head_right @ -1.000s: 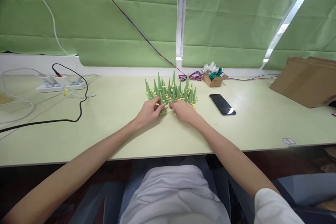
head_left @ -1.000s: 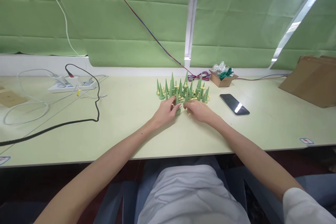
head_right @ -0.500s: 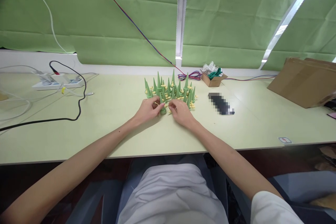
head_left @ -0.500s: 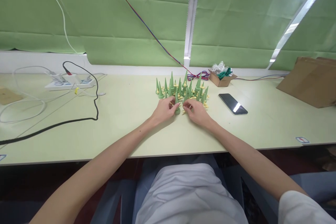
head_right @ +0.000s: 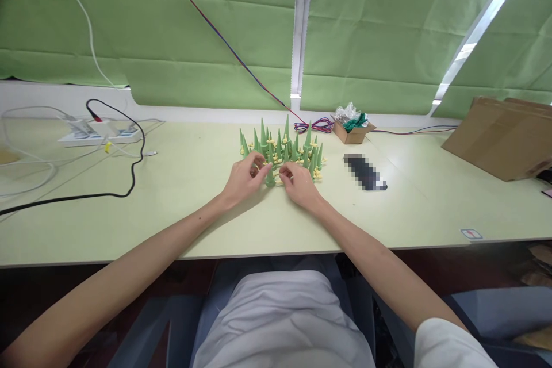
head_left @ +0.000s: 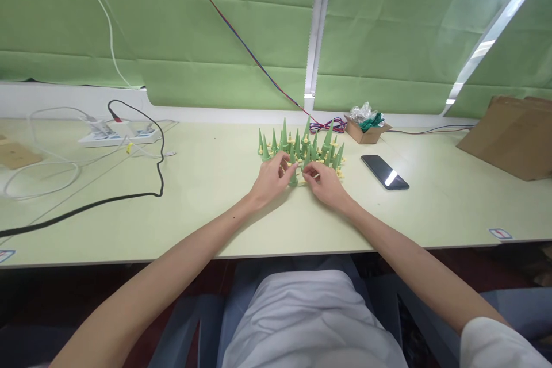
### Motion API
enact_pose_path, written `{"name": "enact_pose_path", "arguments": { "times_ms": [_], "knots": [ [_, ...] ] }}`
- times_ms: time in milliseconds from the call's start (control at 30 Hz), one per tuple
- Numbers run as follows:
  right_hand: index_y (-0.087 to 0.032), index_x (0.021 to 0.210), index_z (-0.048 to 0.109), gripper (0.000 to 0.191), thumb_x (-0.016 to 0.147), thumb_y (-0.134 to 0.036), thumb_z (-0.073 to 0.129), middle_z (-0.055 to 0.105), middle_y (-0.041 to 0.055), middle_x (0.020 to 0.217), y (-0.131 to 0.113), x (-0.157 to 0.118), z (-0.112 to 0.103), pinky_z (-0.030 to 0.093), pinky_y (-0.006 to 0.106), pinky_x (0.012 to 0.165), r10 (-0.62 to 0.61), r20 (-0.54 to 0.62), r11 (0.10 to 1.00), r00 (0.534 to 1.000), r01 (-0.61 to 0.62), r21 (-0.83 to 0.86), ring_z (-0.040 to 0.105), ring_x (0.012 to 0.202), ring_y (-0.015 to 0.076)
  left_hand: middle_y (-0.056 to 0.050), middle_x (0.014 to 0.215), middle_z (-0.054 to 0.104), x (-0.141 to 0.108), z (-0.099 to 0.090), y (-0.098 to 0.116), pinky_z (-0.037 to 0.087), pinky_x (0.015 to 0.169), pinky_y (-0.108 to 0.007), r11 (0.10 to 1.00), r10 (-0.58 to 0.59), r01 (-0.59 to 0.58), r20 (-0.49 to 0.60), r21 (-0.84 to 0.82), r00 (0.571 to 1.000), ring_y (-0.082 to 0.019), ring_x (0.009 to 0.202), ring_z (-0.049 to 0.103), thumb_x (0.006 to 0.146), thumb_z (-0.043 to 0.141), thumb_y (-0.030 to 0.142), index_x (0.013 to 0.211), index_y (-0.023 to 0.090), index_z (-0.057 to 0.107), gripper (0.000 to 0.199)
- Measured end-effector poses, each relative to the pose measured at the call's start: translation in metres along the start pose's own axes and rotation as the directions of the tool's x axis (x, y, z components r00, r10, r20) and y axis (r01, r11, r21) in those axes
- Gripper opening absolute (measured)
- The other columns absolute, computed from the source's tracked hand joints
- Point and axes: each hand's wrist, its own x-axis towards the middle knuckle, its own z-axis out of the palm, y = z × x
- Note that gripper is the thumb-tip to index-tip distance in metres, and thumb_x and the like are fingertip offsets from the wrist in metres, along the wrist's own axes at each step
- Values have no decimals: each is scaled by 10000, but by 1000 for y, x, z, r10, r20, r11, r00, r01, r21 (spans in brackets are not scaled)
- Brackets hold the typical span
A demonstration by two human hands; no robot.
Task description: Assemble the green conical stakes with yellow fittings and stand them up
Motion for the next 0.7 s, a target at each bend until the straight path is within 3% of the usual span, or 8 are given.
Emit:
{"name": "enact_pose_path", "arguments": {
  "times_ms": [100,233,367,700],
  "knots": [
    [-172,872,601,95,883,-187,507,674,49,871,-2,0,0,448,261,681,8,-15,1000,1000,-8,8,605,795,159,6,699,574,0,-2,4,394,573,-264,999,40,-39,-72,7,997,-112,555,477,959,500,429,841,190,537,269],
    [-180,890,606,105,893,-231,514,675,52,892,-4,0,-1,469,266,680,-1,-55,998,999,5,68,609,799,160,3,639,573,-2,-2,6,372,596,-274,989,128,-132,71,60,989,-126,571,483,972,479,362,775,182,578,285],
    [-187,934,601,145,908,-305,521,677,69,932,-5,0,-2,503,289,689,13,-80,982,997,2,191,624,806,173,-3,658,603,-5,-1,6,371,617,-278,979,160,-183,210,92,965,-140,587,509,980,447,315,926,178,636,239],
    [-196,946,581,213,924,-404,543,647,44,905,-11,0,-4,514,292,665,30,-94,935,995,6,355,600,673,139,-3,694,595,-4,-1,4,352,609,-267,977,188,-208,262,51,947,-131,576,482,1001,383,266,923,192,592,235]
  ]
}}
